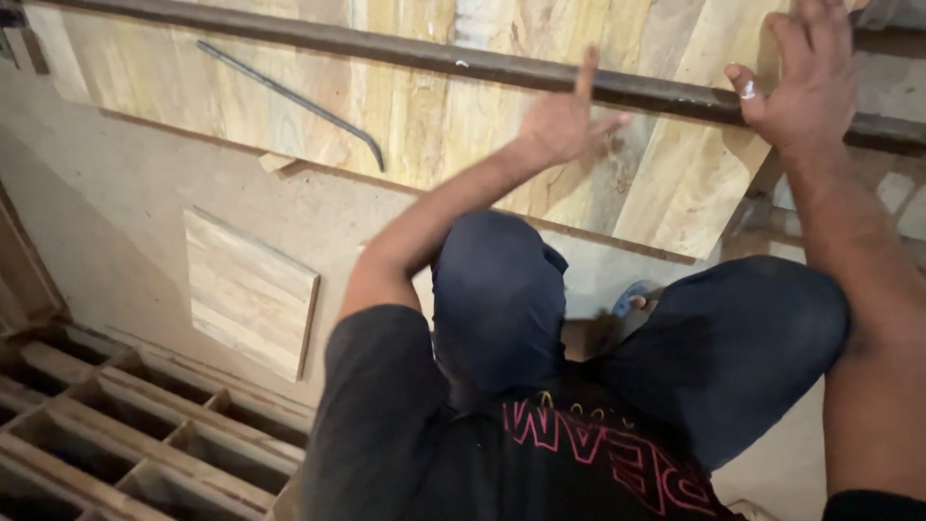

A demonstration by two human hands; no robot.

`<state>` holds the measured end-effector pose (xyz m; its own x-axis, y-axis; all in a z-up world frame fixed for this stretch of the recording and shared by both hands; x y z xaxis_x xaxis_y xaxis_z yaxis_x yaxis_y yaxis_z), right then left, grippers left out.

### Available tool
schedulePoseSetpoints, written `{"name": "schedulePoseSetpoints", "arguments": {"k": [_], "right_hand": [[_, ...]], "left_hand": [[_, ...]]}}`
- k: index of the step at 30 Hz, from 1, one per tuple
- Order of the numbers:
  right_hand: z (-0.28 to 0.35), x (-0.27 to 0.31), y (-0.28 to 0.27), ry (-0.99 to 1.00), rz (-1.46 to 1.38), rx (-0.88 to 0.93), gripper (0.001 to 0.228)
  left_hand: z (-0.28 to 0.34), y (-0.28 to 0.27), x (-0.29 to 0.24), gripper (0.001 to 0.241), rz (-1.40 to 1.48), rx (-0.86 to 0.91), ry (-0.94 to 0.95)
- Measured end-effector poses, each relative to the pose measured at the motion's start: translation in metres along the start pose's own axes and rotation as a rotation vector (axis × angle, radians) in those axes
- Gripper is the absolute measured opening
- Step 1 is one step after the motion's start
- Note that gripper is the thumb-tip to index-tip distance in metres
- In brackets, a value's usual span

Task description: The person arranges wooden boards on the floor, positions a metal clamp bar across them, and uses a pry bar and hammer to tighten the clamps and press the boards together. They then spend the rest of the clip rubbing and picking glue off their hands and fingers.

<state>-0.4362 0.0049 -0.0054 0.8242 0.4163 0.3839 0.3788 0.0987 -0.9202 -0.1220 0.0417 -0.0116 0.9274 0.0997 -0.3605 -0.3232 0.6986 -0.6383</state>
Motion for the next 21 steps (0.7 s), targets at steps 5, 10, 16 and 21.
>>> {"name": "schedulePoseSetpoints", "arguments": {"k": [5,10,16,21], "right_hand": [[0.001,-0.002,-0.003,-0.023,-0.027,-0.016,0.051],[-0.002,-0.005,0.001,0.006,-0.095,0.004,0.053],[0.011,-0.032,0.028,-0.089,0.02,-0.039,0.049],[0.015,-0.04,0.032,-0.077,0.087,0.008,0.052]], "left_hand": [[0.027,-0.021,-0.007,0.101,0.737,0.082,0.35],[0.06,-0.062,0.069,0.068,0.78,-0.407,0.536],[0.093,-0.081,0.158,0.088,1.241,-0.516,0.328],[0.078,-0.078,0.195,0.087,1.628,-0.535,0.458]]}}
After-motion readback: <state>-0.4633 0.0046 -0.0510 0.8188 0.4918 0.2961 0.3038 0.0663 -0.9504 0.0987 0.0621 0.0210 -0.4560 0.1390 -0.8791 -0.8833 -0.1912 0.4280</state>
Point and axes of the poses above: each hand's wrist, its own z-axis away from the middle knuckle, its own y-axis out of the palm, x = y × z, the point moved 2 cm from there along -z, towards the middle knuckle
